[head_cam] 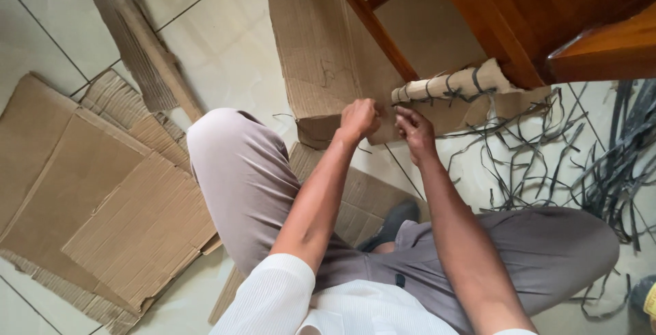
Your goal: Wrapping the legs and frame of a wooden chair with protective cardboard and securing it with string.
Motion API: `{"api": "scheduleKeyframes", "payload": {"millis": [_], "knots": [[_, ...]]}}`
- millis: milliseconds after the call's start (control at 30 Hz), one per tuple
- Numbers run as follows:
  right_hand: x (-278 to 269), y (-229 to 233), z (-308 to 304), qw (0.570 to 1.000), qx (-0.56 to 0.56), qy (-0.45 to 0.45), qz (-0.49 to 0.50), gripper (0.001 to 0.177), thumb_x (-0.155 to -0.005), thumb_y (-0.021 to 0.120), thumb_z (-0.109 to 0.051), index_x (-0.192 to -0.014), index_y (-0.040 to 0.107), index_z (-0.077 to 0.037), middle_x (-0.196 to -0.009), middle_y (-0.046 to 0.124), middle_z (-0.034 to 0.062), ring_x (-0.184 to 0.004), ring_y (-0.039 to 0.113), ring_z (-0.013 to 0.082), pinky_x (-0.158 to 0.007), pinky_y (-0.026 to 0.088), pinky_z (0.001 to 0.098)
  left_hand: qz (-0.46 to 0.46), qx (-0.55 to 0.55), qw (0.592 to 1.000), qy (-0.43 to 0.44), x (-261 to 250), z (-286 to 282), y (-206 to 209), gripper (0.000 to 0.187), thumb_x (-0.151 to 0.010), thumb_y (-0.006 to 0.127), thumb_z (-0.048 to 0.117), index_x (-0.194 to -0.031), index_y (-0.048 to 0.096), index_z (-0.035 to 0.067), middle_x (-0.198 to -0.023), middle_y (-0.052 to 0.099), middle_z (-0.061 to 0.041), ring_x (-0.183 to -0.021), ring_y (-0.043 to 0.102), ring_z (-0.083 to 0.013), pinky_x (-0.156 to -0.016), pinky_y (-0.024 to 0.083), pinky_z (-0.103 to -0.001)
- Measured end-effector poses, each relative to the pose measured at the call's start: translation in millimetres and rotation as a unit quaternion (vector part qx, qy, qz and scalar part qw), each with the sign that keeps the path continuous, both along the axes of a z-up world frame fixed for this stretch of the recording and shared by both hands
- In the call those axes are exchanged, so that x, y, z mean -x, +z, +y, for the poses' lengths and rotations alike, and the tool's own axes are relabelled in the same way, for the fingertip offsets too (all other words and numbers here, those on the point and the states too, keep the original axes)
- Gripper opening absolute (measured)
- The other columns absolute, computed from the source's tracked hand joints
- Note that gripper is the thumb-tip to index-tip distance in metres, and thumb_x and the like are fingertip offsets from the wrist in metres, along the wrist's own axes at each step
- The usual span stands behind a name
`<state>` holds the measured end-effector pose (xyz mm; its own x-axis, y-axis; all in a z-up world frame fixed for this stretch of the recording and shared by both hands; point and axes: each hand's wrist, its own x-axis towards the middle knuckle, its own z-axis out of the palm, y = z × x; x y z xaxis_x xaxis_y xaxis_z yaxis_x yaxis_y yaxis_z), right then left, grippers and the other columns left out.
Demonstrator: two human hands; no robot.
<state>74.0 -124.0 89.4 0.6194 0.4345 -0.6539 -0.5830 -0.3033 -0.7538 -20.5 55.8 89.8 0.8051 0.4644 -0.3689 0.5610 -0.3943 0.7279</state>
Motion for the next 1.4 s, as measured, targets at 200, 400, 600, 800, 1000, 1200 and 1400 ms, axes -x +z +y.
{"api": "scheduleKeyframes", "payload": {"millis": [200, 400, 600, 800, 1000, 1200, 1400], "knots": [[17, 39, 18, 0.875, 0.041, 0.173, -0.451, 0.022, -0.101, 0.07, -0.008, -0.123, 0.073, -0.006, -0.11, 0.075, 0.0059, -0.095, 0.07, 0.0144, -0.082, 0.055, 0.0304, -0.038, 0.088, 0.995, -0.021, -2, 10, 15, 0.032, -0.078, 0.06, 0.015, -0.098, 0.084, 0.024, -0.102, 0.079, -0.01, -0.103, 0.073, -0.0319, -0.096, 0.055, -0.044], [21, 43, 25, 0.837, 0.107, 0.152, -0.515, 0.016, -0.095, 0.073, -0.006, -0.11, 0.077, -0.008, -0.102, 0.075, 0.0104, -0.085, 0.071, 0.0237, -0.075, 0.055, 0.0342, 0.015, 0.133, 0.991, -0.004, -13, 10, 36, 0.032, -0.083, 0.072, 0.041, -0.103, 0.08, 0.018, -0.106, 0.076, -0.013, -0.107, 0.071, -0.0334, -0.094, 0.054, -0.045], [15, 14, 18, 0.829, 0.114, 0.136, -0.53, 0.016, -0.093, 0.071, -0.005, -0.109, 0.076, -0.006, -0.1, 0.074, 0.0117, -0.088, 0.072, 0.0263, -0.078, 0.056, 0.0362, -0.029, 0.13, 0.987, 0.085, -27, -6, 16, 0.038, -0.088, 0.063, 0.044, -0.11, 0.078, 0.017, -0.107, 0.077, -0.014, -0.109, 0.07, -0.0357, -0.095, 0.052, -0.047], [14, 1, 14, 0.844, 0.16, 0.105, -0.5, 0.013, -0.094, 0.072, -0.009, -0.105, 0.075, -0.003, -0.094, 0.074, 0.0137, -0.081, 0.072, 0.0248, -0.076, 0.055, 0.0349, -0.022, 0.165, 0.981, 0.103, -43, -20, -30, 0.038, -0.082, 0.069, 0.044, -0.106, 0.081, 0.017, -0.104, 0.078, -0.014, -0.105, 0.073, -0.0342, -0.093, 0.056, -0.044], [14, -15, 14, 0.882, 0.17, 0.095, -0.43, 0.019, -0.101, 0.067, -0.015, -0.112, 0.076, -0.002, -0.097, 0.077, 0.0107, -0.083, 0.072, 0.0169, -0.079, 0.055, 0.0304, 0.009, 0.278, 0.944, 0.175, -54, -24, -71, 0.034, -0.079, 0.075, 0.035, -0.094, 0.081, 0.005, -0.09, 0.08, -0.015, -0.088, 0.077, -0.0258, -0.077, 0.058, -0.039], [0, -38, 9, 0.986, 0.038, -0.066, -0.147, 0.022, -0.099, 0.066, -0.014, -0.115, 0.075, -0.002, -0.093, 0.075, 0.0018, -0.078, 0.065, 0.0107, -0.071, 0.052, 0.0263, 0.017, 0.41, 0.88, 0.24, -49, -24, -62, 0.034, -0.079, 0.078, 0.028, -0.087, 0.079, -0.005, -0.08, 0.077, -0.013, -0.07, 0.072, -0.0194, -0.061, 0.055, -0.036], [-1, -42, 11, 0.99, 0.013, -0.129, -0.054, 0.012, -0.097, 0.074, -0.009, -0.107, 0.071, -0.003, -0.087, 0.069, 0.0036, -0.074, 0.062, 0.0115, -0.067, 0.05, 0.0262, -0.045, 0.447, 0.864, 0.227, -48, -31, -89, 0.027, -0.082, 0.075, 0.022, -0.091, 0.079, -0.003, -0.084, 0.077, -0.011, -0.073, 0.07, -0.0177, -0.064, 0.055, -0.034]]}}
